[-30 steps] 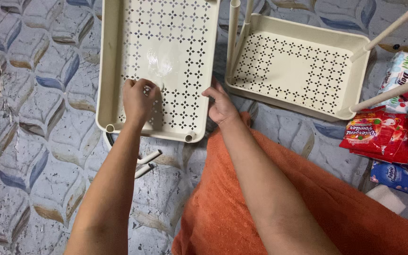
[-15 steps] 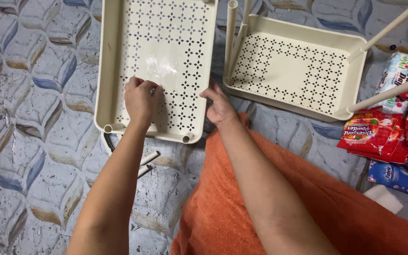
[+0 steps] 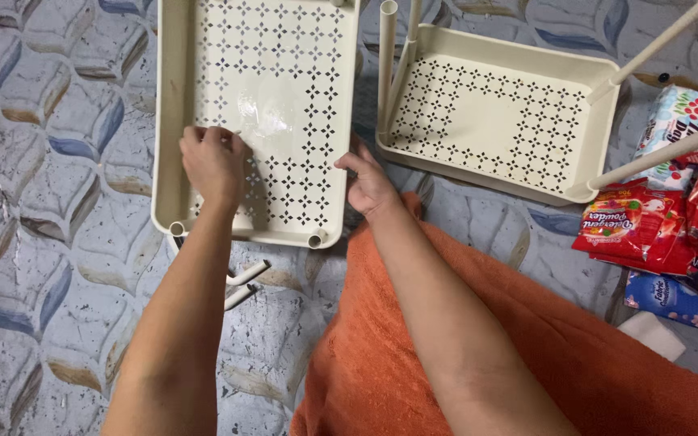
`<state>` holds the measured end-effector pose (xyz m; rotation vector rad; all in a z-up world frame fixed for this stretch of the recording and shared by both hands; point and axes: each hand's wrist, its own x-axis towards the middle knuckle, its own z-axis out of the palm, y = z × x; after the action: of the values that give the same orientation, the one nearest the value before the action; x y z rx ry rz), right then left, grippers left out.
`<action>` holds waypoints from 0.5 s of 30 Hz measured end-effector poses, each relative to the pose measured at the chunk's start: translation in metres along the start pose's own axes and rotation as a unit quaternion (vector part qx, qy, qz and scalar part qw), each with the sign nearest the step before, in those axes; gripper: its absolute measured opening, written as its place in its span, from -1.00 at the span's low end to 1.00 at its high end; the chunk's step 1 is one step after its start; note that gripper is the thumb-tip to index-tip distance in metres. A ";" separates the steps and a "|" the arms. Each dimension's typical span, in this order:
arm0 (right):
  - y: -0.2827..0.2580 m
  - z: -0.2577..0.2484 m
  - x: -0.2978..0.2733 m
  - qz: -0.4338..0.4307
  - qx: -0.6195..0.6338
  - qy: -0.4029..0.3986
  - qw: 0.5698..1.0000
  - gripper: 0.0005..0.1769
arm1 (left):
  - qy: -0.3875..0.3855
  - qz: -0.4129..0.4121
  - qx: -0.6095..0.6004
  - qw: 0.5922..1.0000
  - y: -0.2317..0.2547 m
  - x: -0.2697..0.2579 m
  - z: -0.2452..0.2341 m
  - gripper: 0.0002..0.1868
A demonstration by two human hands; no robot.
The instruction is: The person assembles a white plastic storage rack by inserting legs and connecting pieces into two perforated trays. They handle the trays, legs, and small connectors by hand, arranging and fitting the components together on the floor.
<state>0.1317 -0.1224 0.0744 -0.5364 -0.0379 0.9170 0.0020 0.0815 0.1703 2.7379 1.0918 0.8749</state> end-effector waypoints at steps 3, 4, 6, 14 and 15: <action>-0.002 0.002 -0.001 0.002 0.008 -0.003 1.000 -0.12 | -0.042 0.006 -0.049 0.998 0.007 -0.002 0.007 -0.87; -0.002 0.002 0.000 0.001 0.011 -0.005 1.000 -0.12 | -0.043 0.038 -0.071 0.996 0.010 -0.009 0.009 -0.88; 0.000 0.000 0.001 -0.001 0.013 -0.006 1.000 -0.11 | -0.067 0.084 -0.105 0.989 0.017 -0.017 0.015 -0.89; 0.000 -0.001 0.000 0.000 0.010 -0.011 1.000 -0.10 | -0.035 0.102 -0.032 0.994 0.025 -0.011 0.017 -0.88; 0.001 -0.001 0.000 0.004 0.015 -0.007 1.000 -0.10 | -0.023 0.046 -0.035 0.998 0.017 -0.006 0.013 -0.86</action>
<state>0.1311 -0.1219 0.0731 -0.5028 -0.0356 0.9289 0.0163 0.0668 0.1612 2.7559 0.9163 0.8399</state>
